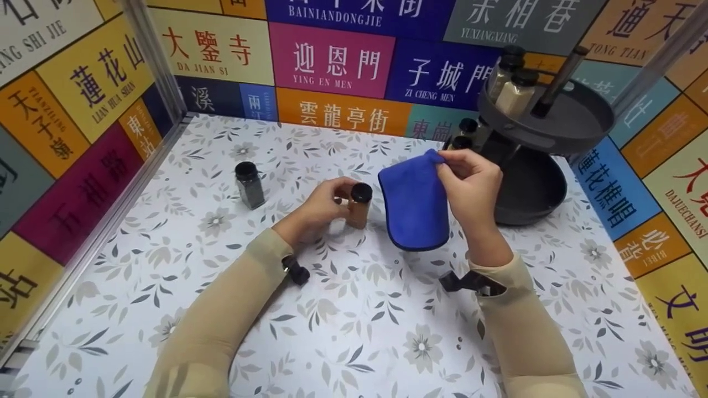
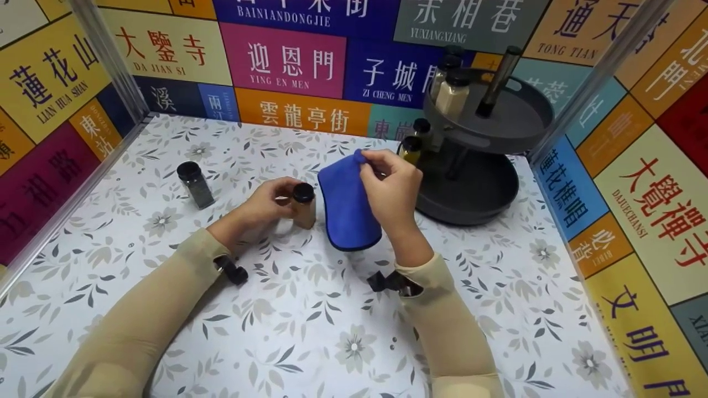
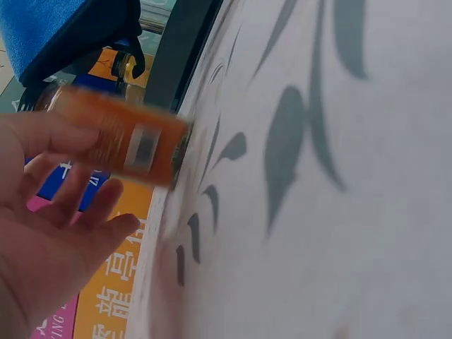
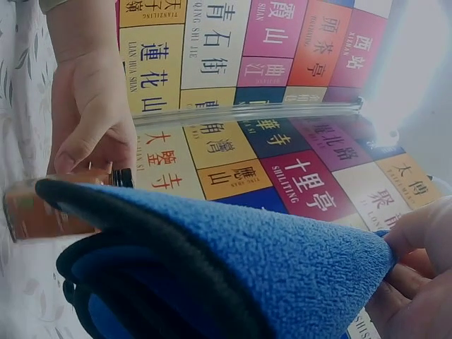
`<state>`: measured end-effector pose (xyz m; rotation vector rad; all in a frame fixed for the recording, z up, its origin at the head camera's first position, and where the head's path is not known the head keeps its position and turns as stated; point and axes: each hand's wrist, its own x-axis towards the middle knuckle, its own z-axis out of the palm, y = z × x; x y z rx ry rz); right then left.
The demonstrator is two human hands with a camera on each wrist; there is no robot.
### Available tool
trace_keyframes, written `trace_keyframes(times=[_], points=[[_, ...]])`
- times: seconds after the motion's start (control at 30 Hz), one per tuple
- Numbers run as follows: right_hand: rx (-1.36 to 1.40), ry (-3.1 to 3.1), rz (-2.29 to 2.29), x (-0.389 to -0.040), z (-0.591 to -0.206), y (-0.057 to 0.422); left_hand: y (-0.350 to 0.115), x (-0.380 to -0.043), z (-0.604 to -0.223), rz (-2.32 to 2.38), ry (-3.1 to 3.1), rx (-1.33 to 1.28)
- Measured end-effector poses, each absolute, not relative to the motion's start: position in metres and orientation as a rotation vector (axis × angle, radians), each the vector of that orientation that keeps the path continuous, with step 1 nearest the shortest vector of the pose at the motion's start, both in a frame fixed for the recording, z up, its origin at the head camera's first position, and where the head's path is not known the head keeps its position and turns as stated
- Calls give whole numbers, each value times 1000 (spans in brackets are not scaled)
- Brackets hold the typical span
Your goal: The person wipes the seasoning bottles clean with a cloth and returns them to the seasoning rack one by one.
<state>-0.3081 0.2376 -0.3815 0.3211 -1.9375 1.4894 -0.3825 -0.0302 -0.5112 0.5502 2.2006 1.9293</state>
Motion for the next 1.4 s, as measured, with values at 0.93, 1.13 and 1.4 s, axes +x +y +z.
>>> trace_keyframes(times=[0.93,1.13,1.4], points=[[624,-2081,1421,-307,-416,207,-9,-329,-438,2035,2308,792],[586,-2079,1492,-304,-414,207,-7,-323,-433,2082,2243,718],[644,-2072,1466,-302,-413,206,-7,-320,-429,2148,2241,679]])
